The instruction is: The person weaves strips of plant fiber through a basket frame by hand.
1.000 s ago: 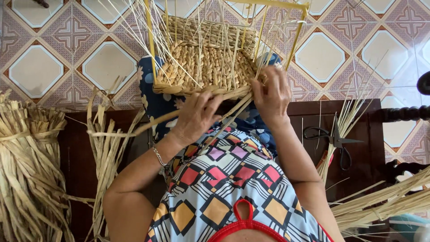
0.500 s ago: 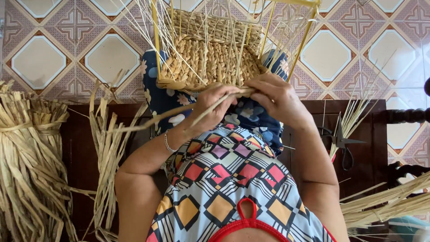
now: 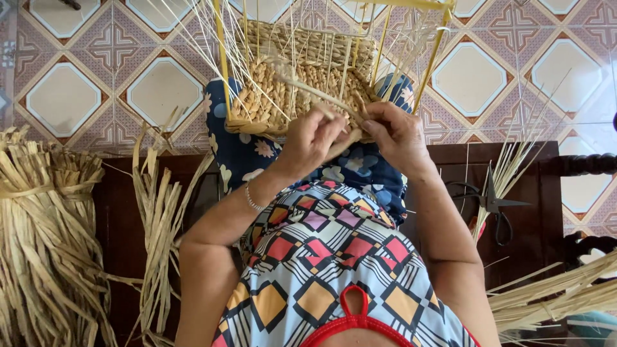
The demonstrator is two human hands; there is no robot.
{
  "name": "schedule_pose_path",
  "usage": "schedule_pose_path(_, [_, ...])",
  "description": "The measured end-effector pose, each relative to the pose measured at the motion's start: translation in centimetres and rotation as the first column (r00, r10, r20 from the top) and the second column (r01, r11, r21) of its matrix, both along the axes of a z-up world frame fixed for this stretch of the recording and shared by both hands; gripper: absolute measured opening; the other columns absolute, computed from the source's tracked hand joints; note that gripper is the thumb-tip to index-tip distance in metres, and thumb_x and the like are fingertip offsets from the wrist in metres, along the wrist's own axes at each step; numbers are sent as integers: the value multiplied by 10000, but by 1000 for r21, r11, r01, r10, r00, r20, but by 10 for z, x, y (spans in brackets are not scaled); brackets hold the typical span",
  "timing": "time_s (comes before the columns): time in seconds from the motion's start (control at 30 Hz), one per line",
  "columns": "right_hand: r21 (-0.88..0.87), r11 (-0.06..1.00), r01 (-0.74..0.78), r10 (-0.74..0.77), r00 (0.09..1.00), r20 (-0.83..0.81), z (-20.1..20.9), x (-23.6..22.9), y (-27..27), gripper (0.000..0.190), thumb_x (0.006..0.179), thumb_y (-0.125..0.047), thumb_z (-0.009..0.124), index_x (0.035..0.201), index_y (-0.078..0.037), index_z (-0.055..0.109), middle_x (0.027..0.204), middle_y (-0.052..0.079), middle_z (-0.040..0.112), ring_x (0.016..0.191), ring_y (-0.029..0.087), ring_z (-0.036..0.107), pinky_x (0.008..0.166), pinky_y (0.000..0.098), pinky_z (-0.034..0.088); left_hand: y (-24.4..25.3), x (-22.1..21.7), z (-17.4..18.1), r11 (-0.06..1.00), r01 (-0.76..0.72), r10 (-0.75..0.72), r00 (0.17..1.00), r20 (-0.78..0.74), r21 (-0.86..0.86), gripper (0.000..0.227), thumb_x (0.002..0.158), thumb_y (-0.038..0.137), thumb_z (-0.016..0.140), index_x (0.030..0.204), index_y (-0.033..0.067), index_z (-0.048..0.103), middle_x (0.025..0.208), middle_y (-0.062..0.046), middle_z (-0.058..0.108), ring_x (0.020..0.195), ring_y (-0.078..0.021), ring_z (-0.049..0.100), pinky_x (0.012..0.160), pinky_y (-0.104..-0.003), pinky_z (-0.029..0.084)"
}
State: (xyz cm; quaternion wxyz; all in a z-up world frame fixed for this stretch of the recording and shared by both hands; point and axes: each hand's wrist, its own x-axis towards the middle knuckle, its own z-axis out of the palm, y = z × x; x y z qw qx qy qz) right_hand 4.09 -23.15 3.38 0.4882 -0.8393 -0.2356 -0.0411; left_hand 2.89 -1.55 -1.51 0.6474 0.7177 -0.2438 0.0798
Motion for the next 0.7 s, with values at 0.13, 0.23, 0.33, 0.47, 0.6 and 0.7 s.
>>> schedule_pose_path(0.13, [121,992,42,-32,996,-80,0,2,16,127,972,-17,680,1099,-25,675,941,67,750,820,171,747,711,285,622,-8,-33,26,949,-153,110,980,164,277,99,1026,124,715,1093,115,643,822,-38,683,666,-168,617,586,-305,502])
schedule_pose_path(0.23, [-23,999,34,-29,982,187,4,6,17,125,906,-6,765,1024,-23,729,868,100,723,724,209,674,636,334,539,-4,-20,35,963,-144,49,925,377,229,171,1040,192,726,1149,160,599,855,-21,675,770,-188,675,713,-325,532])
schedule_pose_path(0.33, [-123,992,-18,46,973,228,14,6,12,175,853,50,696,1002,-27,743,893,90,722,828,233,676,752,364,560,9,-11,59,946,-94,8,963,268,311,381,993,164,763,1319,31,615,887,-15,619,786,-164,606,724,-328,501])
schedule_pose_path(0.47, [-183,971,-156,204,937,284,33,2,14,219,860,-10,723,1078,10,734,949,127,706,883,285,623,816,395,525,24,-6,50,620,-570,49,714,698,539,318,875,222,746,1162,100,685,1091,-42,592,1038,-216,528,884,-390,411])
schedule_pose_path(0.6, [-199,980,28,38,946,320,11,-7,28,67,886,-42,799,948,-20,782,796,91,716,667,252,542,629,384,445,30,-4,35,587,-554,62,758,650,590,73,981,157,722,1025,124,673,1019,-15,551,1013,-211,508,895,-393,415])
schedule_pose_path(0.7, [-38,991,125,-98,903,418,-7,0,28,29,941,5,773,926,-14,757,767,83,674,708,221,566,652,367,454,29,0,23,624,-543,43,742,669,562,69,989,162,705,1005,112,661,1004,-9,540,1007,-203,506,886,-377,409])
